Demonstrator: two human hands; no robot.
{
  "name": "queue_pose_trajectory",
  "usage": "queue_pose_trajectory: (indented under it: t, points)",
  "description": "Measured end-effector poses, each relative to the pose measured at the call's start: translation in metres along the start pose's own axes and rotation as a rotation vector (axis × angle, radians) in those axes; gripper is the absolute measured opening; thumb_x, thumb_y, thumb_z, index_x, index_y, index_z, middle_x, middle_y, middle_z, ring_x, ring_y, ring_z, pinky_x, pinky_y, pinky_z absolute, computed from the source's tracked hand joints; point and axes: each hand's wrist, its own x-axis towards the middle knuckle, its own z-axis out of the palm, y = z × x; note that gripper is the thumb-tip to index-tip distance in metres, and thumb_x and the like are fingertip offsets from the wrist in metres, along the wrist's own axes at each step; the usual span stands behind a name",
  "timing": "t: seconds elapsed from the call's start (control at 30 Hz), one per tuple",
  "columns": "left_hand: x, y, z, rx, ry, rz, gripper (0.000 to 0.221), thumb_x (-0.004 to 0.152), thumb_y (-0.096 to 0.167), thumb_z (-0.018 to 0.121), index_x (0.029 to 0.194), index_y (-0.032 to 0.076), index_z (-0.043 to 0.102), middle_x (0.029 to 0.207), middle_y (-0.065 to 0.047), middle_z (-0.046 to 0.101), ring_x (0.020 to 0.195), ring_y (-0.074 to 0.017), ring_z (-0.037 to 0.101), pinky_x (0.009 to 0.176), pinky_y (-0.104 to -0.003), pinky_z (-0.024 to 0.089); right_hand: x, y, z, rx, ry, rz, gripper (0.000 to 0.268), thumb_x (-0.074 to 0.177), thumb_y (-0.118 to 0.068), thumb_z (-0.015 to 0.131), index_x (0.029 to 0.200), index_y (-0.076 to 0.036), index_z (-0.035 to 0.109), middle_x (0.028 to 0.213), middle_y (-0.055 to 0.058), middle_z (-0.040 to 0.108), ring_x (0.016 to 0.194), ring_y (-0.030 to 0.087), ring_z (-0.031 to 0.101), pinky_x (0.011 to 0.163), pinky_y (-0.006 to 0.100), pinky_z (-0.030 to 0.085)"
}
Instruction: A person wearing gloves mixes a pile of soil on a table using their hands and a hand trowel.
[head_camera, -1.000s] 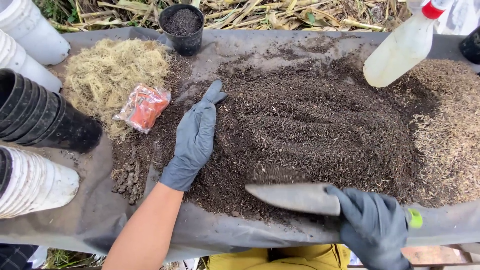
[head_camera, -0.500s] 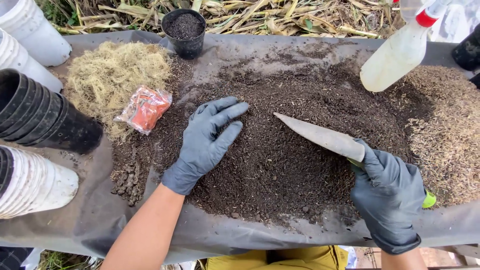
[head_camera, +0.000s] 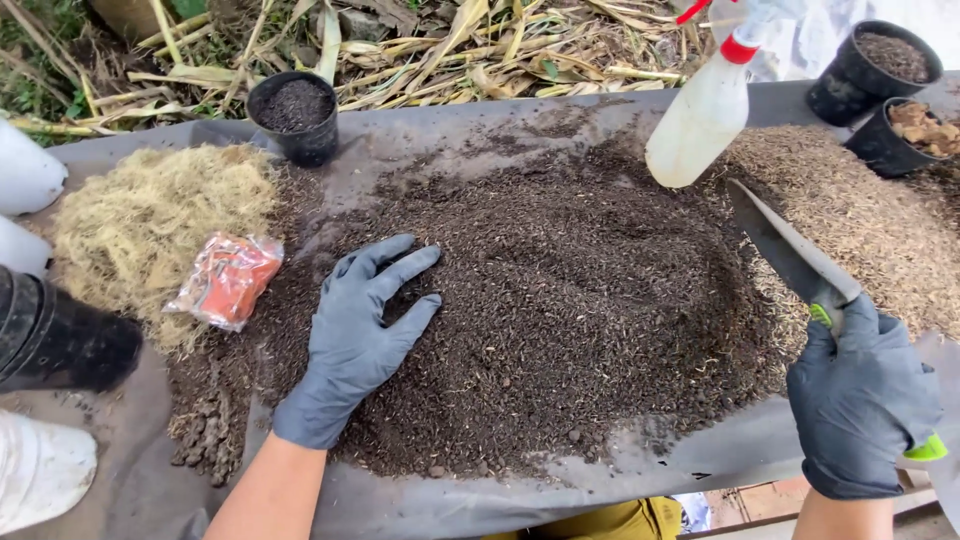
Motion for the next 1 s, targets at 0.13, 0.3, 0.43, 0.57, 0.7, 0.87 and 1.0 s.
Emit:
queue_pose_trajectory:
  t: [0.13, 0.3, 0.43, 0.57, 0.7, 0.87, 1.0]
  points:
    - [-0.002, -0.004, 0.002, -0.008, 0.014, 0.005, 0.048, 0.088, 0.040, 0.071, 0.135, 0.031, 0.068, 0.143, -0.002, 0.060, 0.124, -0.0270, 0.057, 0.110, -0.045, 0.039, 0.006, -0.013, 0.006, -0.076, -0.211, -0.015, 0.031, 0.130, -0.045, 0.042, 0.128, -0.022, 0.064, 0.093, 0.002, 0.066, 0.070, 0.023, 0.068, 0.061, 0.035, 0.051]
    - [-0.001, -0.002, 0.000, -0.003, -0.004, -0.034, 0.047, 0.087, 0.040, 0.071, 0.134, 0.032, 0.068, 0.144, -0.001, 0.060, 0.122, -0.0266, 0.057, 0.108, -0.045, 0.041, 0.022, -0.048, -0.026, 0.130, -0.402, -0.007, 0.035, 0.125, -0.034, 0.037, 0.111, -0.012, 0.059, 0.083, 0.007, 0.067, 0.058, 0.027, 0.066, 0.051, 0.042, 0.051]
    - [-0.001, -0.002, 0.000, -0.021, 0.000, -0.028, 0.047, 0.088, 0.040, 0.071, 0.134, 0.031, 0.068, 0.143, -0.001, 0.060, 0.122, -0.0259, 0.057, 0.108, -0.045, 0.040, 0.061, -0.063, -0.067, 0.384, -0.752, 0.111, 0.044, 0.118, -0.044, 0.026, 0.131, -0.018, 0.059, 0.099, 0.016, 0.077, 0.077, 0.042, 0.075, 0.069, 0.052, 0.057]
    - [-0.001, 0.000, -0.002, -0.054, 0.003, -0.020, 0.047, 0.089, 0.043, 0.068, 0.134, 0.029, 0.069, 0.142, -0.001, 0.060, 0.124, -0.0246, 0.057, 0.109, -0.044, 0.040, 0.081, -0.072, -0.086, 0.381, -0.810, 0.082, 0.039, 0.108, -0.044, 0.033, 0.127, -0.021, 0.058, 0.123, 0.011, 0.073, 0.095, 0.044, 0.076, 0.084, 0.054, 0.057]
    - [-0.001, -0.001, 0.000, -0.065, -0.013, -0.048, 0.047, 0.089, 0.043, 0.068, 0.134, 0.029, 0.069, 0.142, -0.002, 0.060, 0.125, -0.0254, 0.057, 0.109, -0.045, 0.040, 0.079, -0.082, -0.096, 0.440, -0.374, -0.112, 0.048, 0.108, -0.042, 0.042, 0.154, -0.034, 0.053, 0.121, 0.007, 0.075, 0.080, 0.047, 0.075, 0.062, 0.060, 0.057]
    - [-0.002, -0.003, 0.000, -0.039, -0.007, -0.039, 0.047, 0.089, 0.044, 0.068, 0.134, 0.032, 0.068, 0.143, -0.001, 0.059, 0.123, -0.0258, 0.057, 0.107, -0.046, 0.040, 0.107, -0.085, -0.077, 0.213, -0.242, -0.237, 0.037, 0.118, -0.040, 0.039, 0.143, -0.021, 0.058, 0.084, 0.005, 0.067, 0.059, 0.025, 0.066, 0.051, 0.038, 0.049]
    - [-0.001, -0.004, 0.000, -0.048, 0.003, -0.037, 0.047, 0.088, 0.043, 0.069, 0.134, 0.031, 0.069, 0.143, -0.002, 0.060, 0.125, -0.0254, 0.056, 0.110, -0.045, 0.037, 0.101, -0.082, -0.002, 0.024, -0.178, -0.274, 0.036, 0.125, -0.041, 0.034, 0.114, -0.021, 0.061, 0.081, 0.001, 0.065, 0.057, 0.024, 0.065, 0.048, 0.039, 0.047]
